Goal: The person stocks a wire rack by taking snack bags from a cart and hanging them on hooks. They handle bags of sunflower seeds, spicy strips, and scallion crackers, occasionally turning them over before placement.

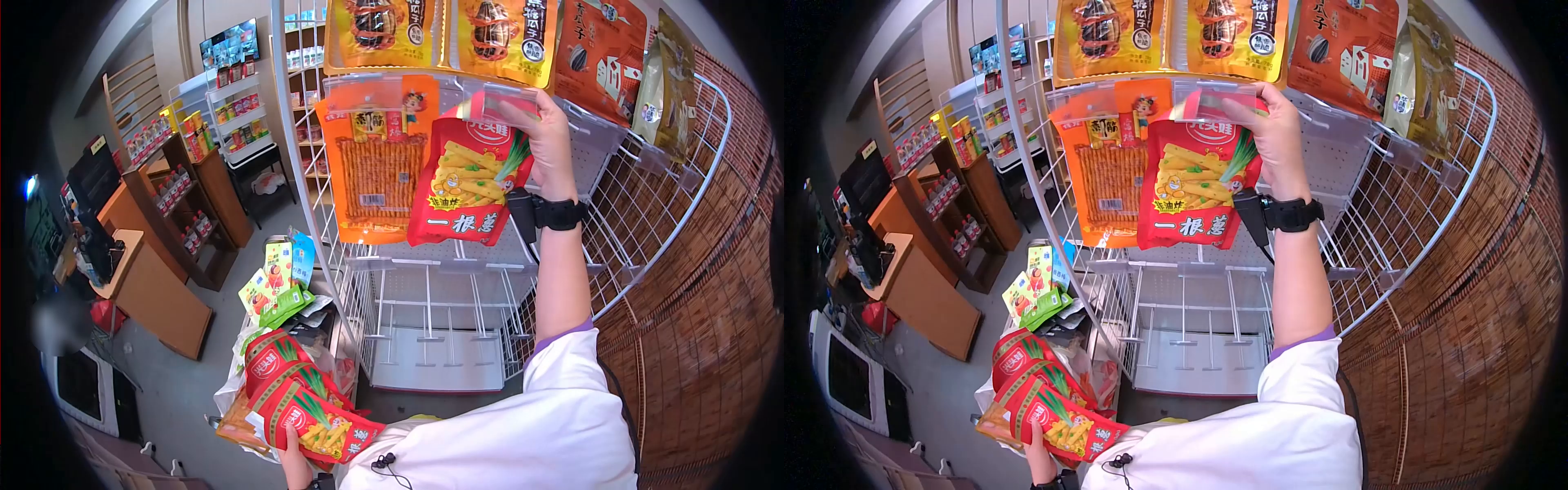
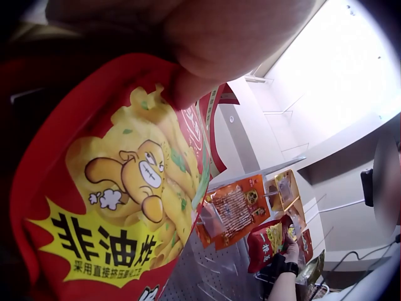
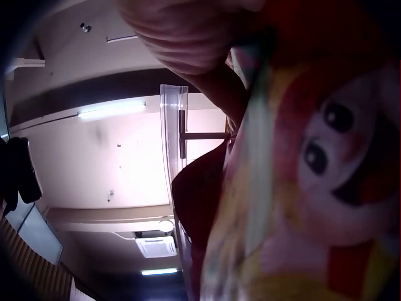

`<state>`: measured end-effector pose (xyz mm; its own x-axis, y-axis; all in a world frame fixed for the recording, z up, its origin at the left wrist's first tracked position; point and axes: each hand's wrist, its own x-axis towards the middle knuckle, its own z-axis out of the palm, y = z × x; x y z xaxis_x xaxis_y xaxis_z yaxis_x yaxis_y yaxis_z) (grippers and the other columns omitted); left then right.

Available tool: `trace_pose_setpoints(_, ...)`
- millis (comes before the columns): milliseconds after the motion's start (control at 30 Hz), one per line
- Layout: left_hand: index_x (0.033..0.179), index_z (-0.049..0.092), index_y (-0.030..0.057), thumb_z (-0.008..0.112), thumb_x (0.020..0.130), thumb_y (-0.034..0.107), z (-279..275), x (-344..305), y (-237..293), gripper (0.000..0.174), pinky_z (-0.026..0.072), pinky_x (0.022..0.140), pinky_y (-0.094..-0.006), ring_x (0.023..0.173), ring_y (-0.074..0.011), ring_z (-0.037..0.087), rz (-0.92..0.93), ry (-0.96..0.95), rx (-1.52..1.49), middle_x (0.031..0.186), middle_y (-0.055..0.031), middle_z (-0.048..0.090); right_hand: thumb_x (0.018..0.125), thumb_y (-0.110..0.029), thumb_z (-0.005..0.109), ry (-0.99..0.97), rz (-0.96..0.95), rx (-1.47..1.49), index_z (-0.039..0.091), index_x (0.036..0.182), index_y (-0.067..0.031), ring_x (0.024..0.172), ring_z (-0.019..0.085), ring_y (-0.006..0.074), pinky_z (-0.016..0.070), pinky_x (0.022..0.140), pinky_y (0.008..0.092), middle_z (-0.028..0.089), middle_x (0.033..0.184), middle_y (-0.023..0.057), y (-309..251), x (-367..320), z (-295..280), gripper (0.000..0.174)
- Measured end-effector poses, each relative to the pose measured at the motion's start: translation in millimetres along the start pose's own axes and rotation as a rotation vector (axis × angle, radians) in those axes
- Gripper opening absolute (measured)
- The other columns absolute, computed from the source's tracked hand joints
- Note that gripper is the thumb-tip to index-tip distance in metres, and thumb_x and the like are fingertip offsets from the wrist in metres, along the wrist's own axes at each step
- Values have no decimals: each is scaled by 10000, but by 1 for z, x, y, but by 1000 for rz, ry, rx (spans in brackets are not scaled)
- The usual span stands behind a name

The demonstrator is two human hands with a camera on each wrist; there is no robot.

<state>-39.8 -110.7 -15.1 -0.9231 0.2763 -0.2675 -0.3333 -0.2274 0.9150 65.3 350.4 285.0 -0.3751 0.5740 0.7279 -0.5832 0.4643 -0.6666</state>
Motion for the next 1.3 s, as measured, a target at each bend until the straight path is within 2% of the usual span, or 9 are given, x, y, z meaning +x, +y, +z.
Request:
trace_pose_setpoints(233, 1272, 416, 17, 567, 921, 248, 9, 1, 6, 446, 446, 905, -318, 1048, -167, 553, 43, 24, 16, 1208, -87, 540, 763, -73, 740, 52, -302, -399, 557, 965, -18, 833, 600, 107, 473, 739, 239, 633, 914, 51, 8, 4, 0, 278)
trace_pose_setpoints(300, 1243, 478, 1, 588, 905, 195, 20, -8, 19, 406, 484, 896, -431, 1098, -252, 532, -115, 12, -158, 1206, -126, 553, 762, -71, 741, 53, -329, -406, 556, 976, -19, 830, 604, 113, 473, 742, 243, 638, 912, 57, 8, 3, 2, 288)
trace_pose_setpoints(600, 1293, 440, 56, 583, 909, 217, 18, -10, 15, 440, 465, 935, -434, 1131, -262, 508, -75, 16, -207, 1262, -107, 511, 760, -36, 713, 68, -492, -680, 546, 1014, -35, 844, 634, 151, 490, 720, 268, 655, 894, 98, 23, 6, 2, 304)
trace_pose_setpoints(700, 1291, 443, 53, 582, 910, 218, 15, -9, 14, 438, 468, 929, -439, 1134, -262, 504, -97, 2, -201, 1252, -107, 516, 765, -49, 709, 92, -567, -1017, 541, 1040, -46, 857, 639, 158, 494, 723, 273, 652, 890, 102, 23, 4, 2, 322)
trace_pose_setpoints(800, 1283, 451, 52, 579, 911, 211, 17, -13, 15, 424, 468, 926, -435, 1127, -257, 507, -79, 42, -191, 1243, -110, 520, 766, -64, 714, 90, -494, -905, 507, 1104, -39, 897, 632, 167, 496, 754, 291, 648, 939, 92, 27, 4, 0, 397)
trace_pose_setpoints(900, 1293, 440, 54, 584, 907, 197, 14, -12, 14, 437, 473, 919, -438, 1118, -260, 512, -86, 43, -144, 1247, -113, 517, 763, -62, 722, 99, -291, -441, 466, 1162, -20, 962, 611, 178, 476, 835, 307, 633, 1029, 79, 47, -1, -17, 476)
trace_pose_setpoints(967, 1294, 438, 52, 581, 907, 185, 21, -17, 18, 433, 473, 918, -434, 1110, -257, 517, -68, 75, -182, 1247, -113, 516, 754, -47, 730, 93, -18, -164, 422, 1213, -8, 1005, 589, 180, 435, 909, 306, 606, 1104, 72, 50, -17, -20, 554)
trace_pose_setpoints(1133, 1314, 413, 57, 572, 908, 153, 22, -17, 19, 446, 477, 913, -431, 1106, -257, 520, -46, 75, -180, 1259, -115, 507, 787, -115, 709, 25, 239, -154, 607, 987, -11, 775, 568, 80, 422, 708, 229, 656, 893, 31, 73, -19, -32, 247)
trace_pose_setpoints(1300, 1342, 384, 80, 569, 910, 154, 22, -15, 18, 476, 480, 910, -434, 1127, -263, 510, -55, 54, -152, 1280, -114, 493, 774, -111, 699, 128, 74, -416, 630, 961, -9, 682, 586, 102, 443, 622, 270, 667, 804, 40, 99, 12, -55, 223)
